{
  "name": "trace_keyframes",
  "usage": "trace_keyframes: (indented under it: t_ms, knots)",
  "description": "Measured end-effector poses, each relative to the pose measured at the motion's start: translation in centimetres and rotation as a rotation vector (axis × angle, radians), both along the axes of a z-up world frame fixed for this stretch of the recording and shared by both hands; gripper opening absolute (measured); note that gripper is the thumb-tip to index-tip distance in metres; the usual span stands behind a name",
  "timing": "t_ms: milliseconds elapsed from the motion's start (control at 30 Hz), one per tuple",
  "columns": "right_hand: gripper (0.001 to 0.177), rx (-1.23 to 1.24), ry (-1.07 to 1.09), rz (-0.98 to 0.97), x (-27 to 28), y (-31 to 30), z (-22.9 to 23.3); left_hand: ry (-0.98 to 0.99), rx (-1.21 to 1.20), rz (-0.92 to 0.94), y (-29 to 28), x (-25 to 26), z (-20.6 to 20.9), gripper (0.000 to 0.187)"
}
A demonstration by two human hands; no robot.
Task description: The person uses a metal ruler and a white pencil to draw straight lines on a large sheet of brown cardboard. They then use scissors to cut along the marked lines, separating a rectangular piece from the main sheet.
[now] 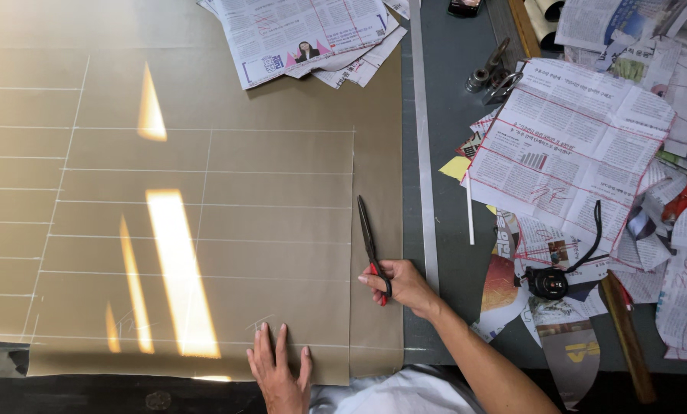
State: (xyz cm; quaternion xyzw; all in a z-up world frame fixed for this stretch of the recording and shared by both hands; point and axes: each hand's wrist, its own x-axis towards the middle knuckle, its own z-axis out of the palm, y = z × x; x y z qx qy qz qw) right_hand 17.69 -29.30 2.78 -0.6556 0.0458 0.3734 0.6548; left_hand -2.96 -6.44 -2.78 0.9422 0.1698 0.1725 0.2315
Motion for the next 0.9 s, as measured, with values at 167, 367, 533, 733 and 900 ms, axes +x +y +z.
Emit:
trace_keyframes:
  t_ms: [167, 367, 533, 733, 900]
  knots:
    - [0.030, -0.026, 0.009, -0.006, 0.1, 0.1, 0.0, 0.001, -0.003, 0.032, -0.2, -1.3, -0.6, 0.068]
    - [0.031, -0.031, 0.003, -0.007, 0.1, 0.1, 0.2, 0.038, -0.032, 0.030, 0.1, -1.7, -1.0, 0.068]
    - [0.031, -0.087, -0.005, -0.006, 0.0, 0.2, 0.1, 0.052, -0.023, 0.016, 0.2, -1.6, -0.9, 0.069]
    - [0.032, -0.055, 0.006, -0.011, 0.0, 0.1, 0.0, 0.024, -0.039, 0.010, 0.0, -1.7, -0.6, 0.068]
    - [0.032, -0.055, 0.010, -0.011, 0.0, 0.1, -0.2, 0.024, -0.044, 0.011, 0.0, -1.8, -0.6, 0.069]
